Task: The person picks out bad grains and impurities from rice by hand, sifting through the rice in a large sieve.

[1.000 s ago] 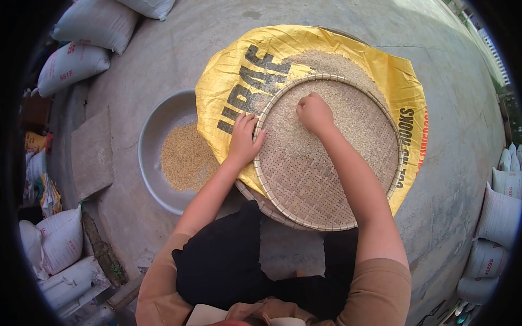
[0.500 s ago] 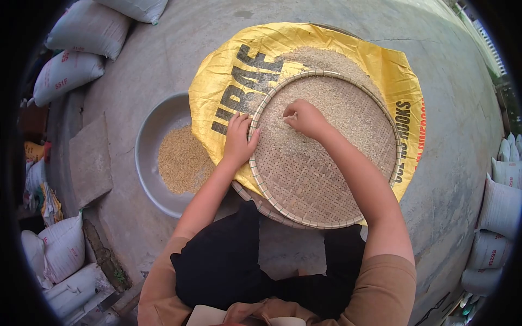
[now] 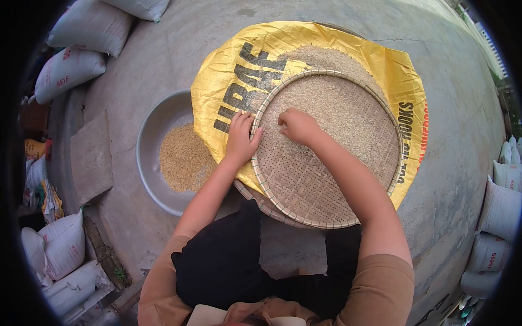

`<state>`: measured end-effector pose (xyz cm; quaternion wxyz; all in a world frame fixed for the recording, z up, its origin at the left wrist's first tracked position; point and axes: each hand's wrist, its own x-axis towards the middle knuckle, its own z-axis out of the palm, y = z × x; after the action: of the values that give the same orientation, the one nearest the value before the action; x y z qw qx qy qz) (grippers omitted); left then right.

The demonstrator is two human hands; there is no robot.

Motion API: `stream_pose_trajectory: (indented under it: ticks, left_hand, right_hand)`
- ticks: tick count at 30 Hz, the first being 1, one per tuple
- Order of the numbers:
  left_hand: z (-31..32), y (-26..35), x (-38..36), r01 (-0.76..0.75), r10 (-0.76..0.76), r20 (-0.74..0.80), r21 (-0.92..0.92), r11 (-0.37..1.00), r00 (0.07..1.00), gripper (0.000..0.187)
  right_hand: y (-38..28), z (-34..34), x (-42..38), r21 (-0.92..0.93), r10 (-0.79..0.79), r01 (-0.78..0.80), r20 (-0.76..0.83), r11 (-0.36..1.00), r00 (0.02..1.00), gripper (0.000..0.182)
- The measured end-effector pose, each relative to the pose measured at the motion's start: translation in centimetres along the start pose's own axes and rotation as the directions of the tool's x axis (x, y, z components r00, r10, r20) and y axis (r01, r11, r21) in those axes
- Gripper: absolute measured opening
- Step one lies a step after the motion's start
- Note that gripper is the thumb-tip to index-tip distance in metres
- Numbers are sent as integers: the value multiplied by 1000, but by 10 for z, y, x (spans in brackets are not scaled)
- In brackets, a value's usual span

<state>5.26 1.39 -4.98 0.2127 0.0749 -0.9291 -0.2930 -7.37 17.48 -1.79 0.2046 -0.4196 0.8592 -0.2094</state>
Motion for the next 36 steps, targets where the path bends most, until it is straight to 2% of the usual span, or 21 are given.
stream_pose_trajectory:
  ticks: [6, 12, 14, 18, 20, 21, 23, 24, 26, 29, 36]
  left_hand:
    - [0, 1, 0, 1, -1, 0, 8, 1000, 1000, 35]
    - [-2, 2, 1, 2, -2, 14, -2, 1000, 1000, 38]
    - [-3, 2, 1, 7, -7, 14, 0, 1000, 1000, 38]
    - [-2, 2, 1, 16, -16, 15, -2, 1000, 1000, 38]
    - [-2, 2, 1, 19, -19, 14, -4, 1000, 1000, 38]
    - [-2, 2, 1, 21, -21, 18, -2, 1000, 1000, 38]
    - [-2, 2, 0, 24, -24, 21, 1, 1000, 999, 39]
    - [-2, 2, 0, 26, -26, 21, -2, 1000, 999, 39]
    - [-2, 2, 0, 27, -27, 21, -4, 1000, 999, 39]
    - [-2, 1, 0, 23, -23, 14, -6, 1000, 1000, 39]
    - [-2, 1, 1, 13, -13, 10, -10, 1000, 1000, 38]
  right_hand:
    - [-5, 1, 2, -44, -11, 12, 15, 999, 1000, 13]
    - [1, -2, 0, 41, 25, -24, -24, 999, 999, 11]
    - [2, -7, 0, 144, 126, -122, -17, 982, 992, 9]
    - [6, -15, 2, 206, 227, -222, -1, 953, 974, 9]
    - [10, -12, 3, 148, 176, -154, -146, 977, 973, 9]
    - [9, -11, 2, 148, 175, -153, -145, 977, 974, 9]
    - [7, -10, -1, 10, 41, -40, -208, 999, 977, 9]
    - [7, -8, -2, 10, 40, -38, -208, 999, 977, 9]
    - [4, -6, -4, 18, -74, 77, -100, 997, 992, 9]
    - [-2, -5, -6, -85, -17, 15, -21, 996, 1000, 8]
    - [-5, -5, -5, -177, -14, 17, 21, 984, 1000, 11]
